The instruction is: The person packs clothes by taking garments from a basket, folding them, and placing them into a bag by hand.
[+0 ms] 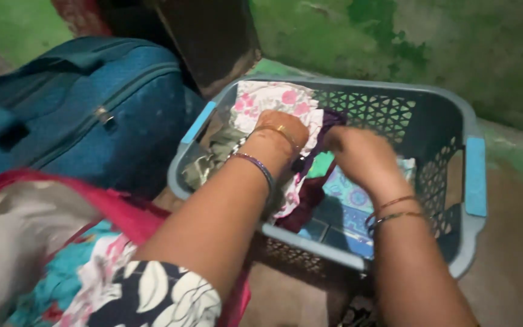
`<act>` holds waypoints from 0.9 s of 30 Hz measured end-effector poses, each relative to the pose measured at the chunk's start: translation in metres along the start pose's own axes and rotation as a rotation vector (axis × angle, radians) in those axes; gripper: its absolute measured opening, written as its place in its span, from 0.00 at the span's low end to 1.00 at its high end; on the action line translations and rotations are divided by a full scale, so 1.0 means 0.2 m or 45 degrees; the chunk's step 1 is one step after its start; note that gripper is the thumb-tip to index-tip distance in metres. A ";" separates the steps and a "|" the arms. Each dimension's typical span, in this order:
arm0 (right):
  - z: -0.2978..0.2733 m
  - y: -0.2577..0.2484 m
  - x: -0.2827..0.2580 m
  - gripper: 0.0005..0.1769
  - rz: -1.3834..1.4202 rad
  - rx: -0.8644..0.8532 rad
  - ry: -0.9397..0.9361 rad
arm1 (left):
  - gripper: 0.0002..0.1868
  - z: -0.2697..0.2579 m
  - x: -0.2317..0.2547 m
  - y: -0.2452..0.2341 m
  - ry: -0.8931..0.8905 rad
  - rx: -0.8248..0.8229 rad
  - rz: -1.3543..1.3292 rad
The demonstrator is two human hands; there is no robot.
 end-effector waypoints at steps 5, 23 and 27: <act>0.00 0.17 -0.02 0.10 -0.161 -0.234 0.054 | 0.14 0.27 -0.14 0.16 -0.397 0.280 -0.257; -0.03 0.21 0.01 0.07 -0.281 -0.354 0.132 | 0.07 0.18 -0.23 0.35 -0.561 1.064 -0.722; -0.03 0.18 0.00 0.08 -0.273 -0.291 0.105 | 0.05 0.02 -0.25 0.19 -0.539 1.291 -0.789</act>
Point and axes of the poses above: each hand's wrist, its own z-axis towards the middle knuckle, its own y-axis out of the palm, x = y × z, the point moved 10 cm from there along z, towards the middle knuckle, and after that the axes turned 1 degree about -y, right-handed, at the moved point
